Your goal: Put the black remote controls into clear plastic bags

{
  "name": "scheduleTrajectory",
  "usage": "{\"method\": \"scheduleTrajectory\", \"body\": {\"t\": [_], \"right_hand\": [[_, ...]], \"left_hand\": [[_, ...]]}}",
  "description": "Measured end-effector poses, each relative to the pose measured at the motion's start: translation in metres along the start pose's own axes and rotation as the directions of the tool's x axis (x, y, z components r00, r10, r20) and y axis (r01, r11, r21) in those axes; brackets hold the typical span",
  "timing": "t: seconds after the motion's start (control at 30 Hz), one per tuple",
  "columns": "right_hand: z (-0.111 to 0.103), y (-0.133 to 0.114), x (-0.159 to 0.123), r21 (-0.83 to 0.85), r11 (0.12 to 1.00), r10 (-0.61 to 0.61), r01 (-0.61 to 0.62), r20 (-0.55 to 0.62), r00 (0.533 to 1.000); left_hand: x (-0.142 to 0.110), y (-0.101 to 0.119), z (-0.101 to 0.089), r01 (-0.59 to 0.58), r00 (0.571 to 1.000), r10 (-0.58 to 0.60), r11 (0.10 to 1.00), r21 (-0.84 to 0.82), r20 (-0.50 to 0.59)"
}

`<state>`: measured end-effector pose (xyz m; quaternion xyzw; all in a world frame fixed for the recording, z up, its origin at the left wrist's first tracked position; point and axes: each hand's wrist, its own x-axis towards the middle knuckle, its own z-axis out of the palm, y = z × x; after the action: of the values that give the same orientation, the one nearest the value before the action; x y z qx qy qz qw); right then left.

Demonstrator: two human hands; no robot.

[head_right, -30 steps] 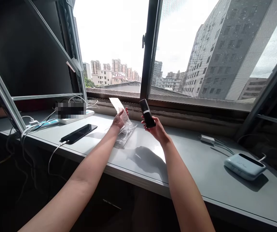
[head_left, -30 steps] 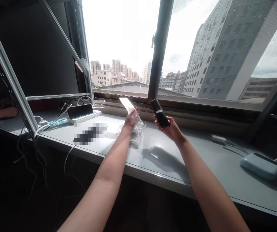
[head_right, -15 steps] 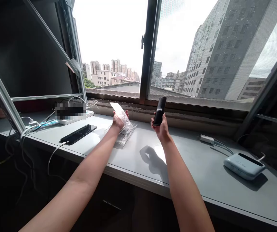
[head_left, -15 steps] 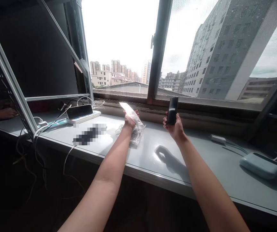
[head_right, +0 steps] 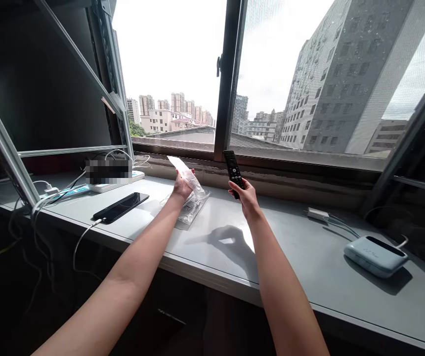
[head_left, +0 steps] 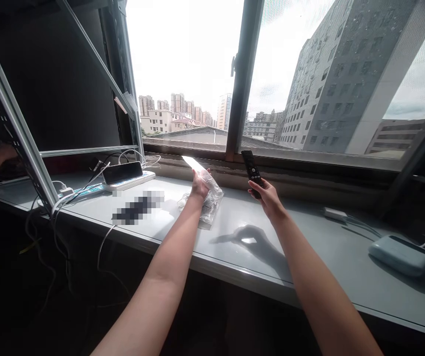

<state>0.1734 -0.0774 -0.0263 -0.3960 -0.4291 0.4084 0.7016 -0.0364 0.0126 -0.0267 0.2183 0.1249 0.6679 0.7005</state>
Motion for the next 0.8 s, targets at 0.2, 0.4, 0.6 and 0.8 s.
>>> {"method": "scheduleTrajectory", "body": {"t": [0.2, 0.4, 0.6, 0.8], "right_hand": [[0.003, -0.004, -0.006, 0.012, 1.0, 0.011, -0.011, 0.023, 1.0], [0.004, -0.001, -0.008, -0.042, 0.999, 0.036, -0.032, 0.094, 0.995], [0.006, 0.009, 0.004, -0.097, 0.99, 0.11, -0.103, 0.075, 0.991], [0.006, 0.014, 0.009, -0.235, 0.971, -0.031, 0.039, 0.038, 0.999]], "left_hand": [[-0.001, 0.0, 0.0, -0.001, 1.0, 0.001, 0.999, 0.036, -0.01], [0.002, 0.001, -0.001, 0.009, 0.999, -0.008, 1.0, 0.015, -0.043], [0.002, 0.001, 0.0, 0.021, 0.998, -0.023, 0.999, -0.029, -0.059], [0.002, 0.001, -0.001, 0.007, 0.998, -0.007, 1.0, -0.006, -0.056]]}}
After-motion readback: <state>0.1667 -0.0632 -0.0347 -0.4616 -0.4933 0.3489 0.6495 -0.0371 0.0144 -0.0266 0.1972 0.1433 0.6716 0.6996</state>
